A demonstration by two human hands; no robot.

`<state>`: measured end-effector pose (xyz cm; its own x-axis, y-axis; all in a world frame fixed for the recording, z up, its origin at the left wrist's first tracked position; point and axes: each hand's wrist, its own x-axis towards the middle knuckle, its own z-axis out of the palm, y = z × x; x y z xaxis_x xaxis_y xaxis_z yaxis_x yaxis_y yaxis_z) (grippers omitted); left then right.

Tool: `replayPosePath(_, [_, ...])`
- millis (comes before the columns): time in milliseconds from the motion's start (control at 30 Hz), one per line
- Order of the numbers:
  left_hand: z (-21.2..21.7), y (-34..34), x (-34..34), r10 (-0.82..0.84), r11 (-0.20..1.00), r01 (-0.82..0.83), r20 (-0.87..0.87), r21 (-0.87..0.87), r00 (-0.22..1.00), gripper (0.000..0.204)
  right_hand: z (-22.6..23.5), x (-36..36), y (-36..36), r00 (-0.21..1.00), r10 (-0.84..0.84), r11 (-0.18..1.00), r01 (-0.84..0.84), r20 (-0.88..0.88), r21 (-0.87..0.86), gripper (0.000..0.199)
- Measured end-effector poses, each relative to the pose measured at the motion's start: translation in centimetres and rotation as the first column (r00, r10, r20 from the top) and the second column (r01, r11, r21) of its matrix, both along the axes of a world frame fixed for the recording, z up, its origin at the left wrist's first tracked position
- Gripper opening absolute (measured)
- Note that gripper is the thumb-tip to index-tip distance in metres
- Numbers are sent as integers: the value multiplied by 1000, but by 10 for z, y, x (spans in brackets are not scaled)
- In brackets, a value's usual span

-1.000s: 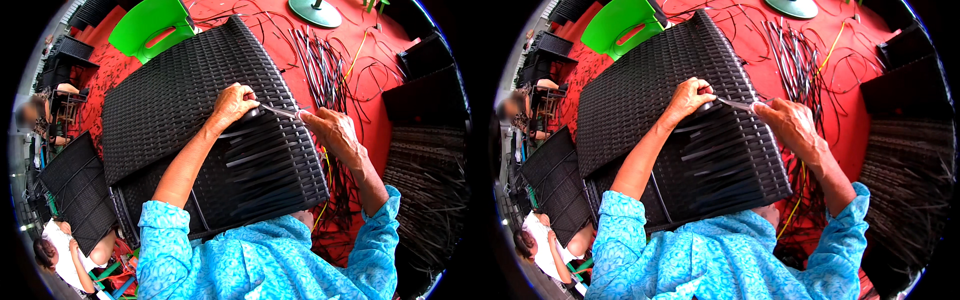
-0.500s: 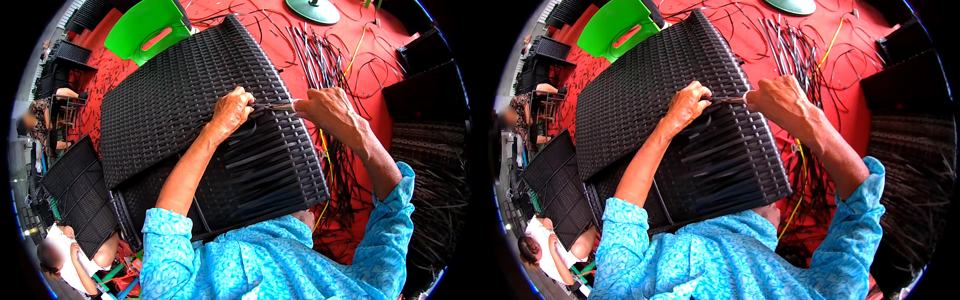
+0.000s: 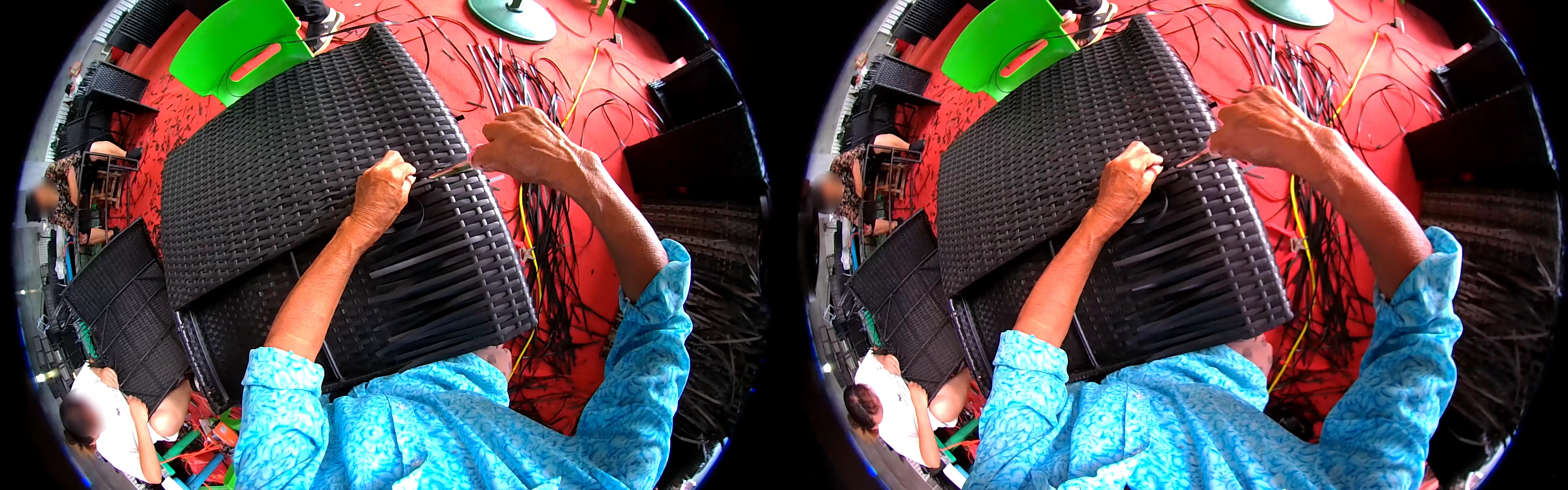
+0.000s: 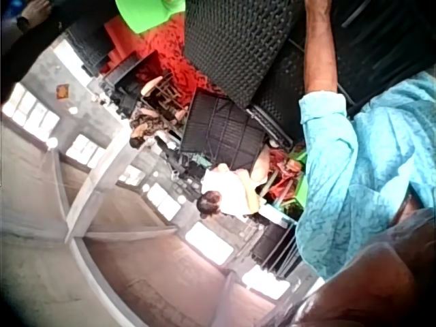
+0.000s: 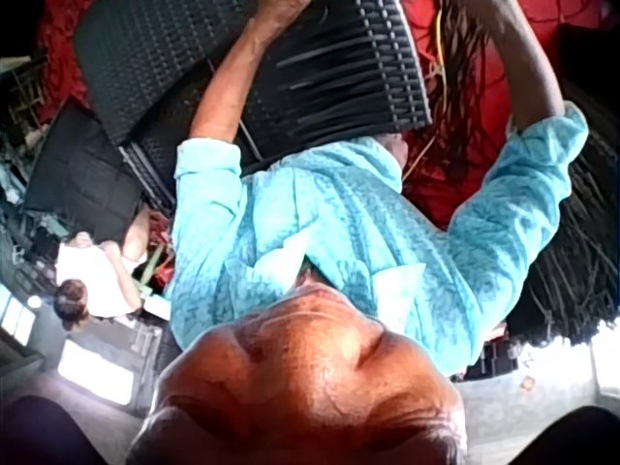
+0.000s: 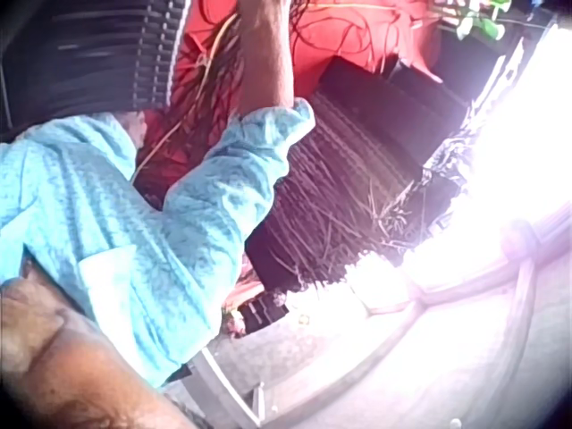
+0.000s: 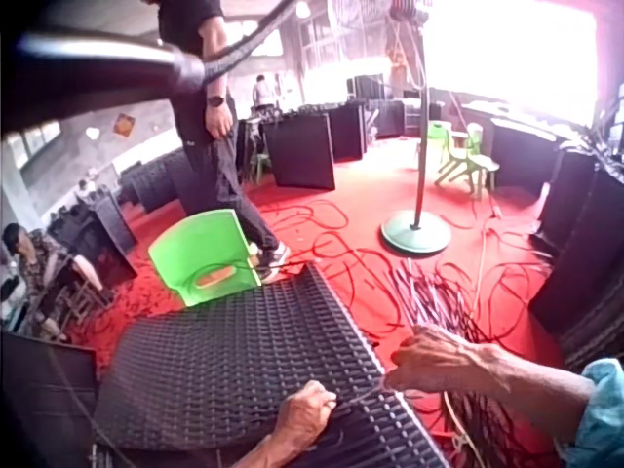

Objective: The person weaves plastic wicker straps into a wicker furniture frame by hand and cuts the excess straps using scissors.

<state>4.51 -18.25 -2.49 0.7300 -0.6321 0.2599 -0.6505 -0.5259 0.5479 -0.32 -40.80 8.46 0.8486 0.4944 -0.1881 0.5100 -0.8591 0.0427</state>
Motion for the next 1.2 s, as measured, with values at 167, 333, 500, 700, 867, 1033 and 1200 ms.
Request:
replayPosePath(167, [-1, -9, 0, 25, 998, -29, -81, -57, 996, 6, -42, -8, -39, 999, 13, 964, -23, 41, 264, 18])
replayPosePath(333, [-1, -3, 9, 9, 992, -34, -206, -120, 978, 8, -76, -17, -37, 934, -314, 809, 356, -168, 468, 24])
replayPosePath(500, [-6, -3, 13, 2, 991, -36, -258, -127, 966, 11, -85, -24, -35, 912, -352, 713, 407, -211, 571, 18])
replayPosePath(700, [-5, 4, 15, 22, 992, -61, -330, -107, 944, 13, -88, -24, -18, 965, -255, 766, 161, 64, 623, 18])
replayPosePath(867, [-6, 2, 8, 71, 982, -136, -402, -135, 913, 13, -110, -22, -21, 940, -339, 609, 243, -28, 755, 22])
replayPosePath(1033, [-11, 10, 12, 74, 942, -241, -551, -236, 831, 13, -111, -15, -5, 904, -419, 679, 246, 90, 692, 26])
replayPosePath(1200, [-16, 9, 15, 8, 842, -435, -798, -320, 602, 15, -119, -5, 12, 911, -366, 699, 134, 191, 702, 24])
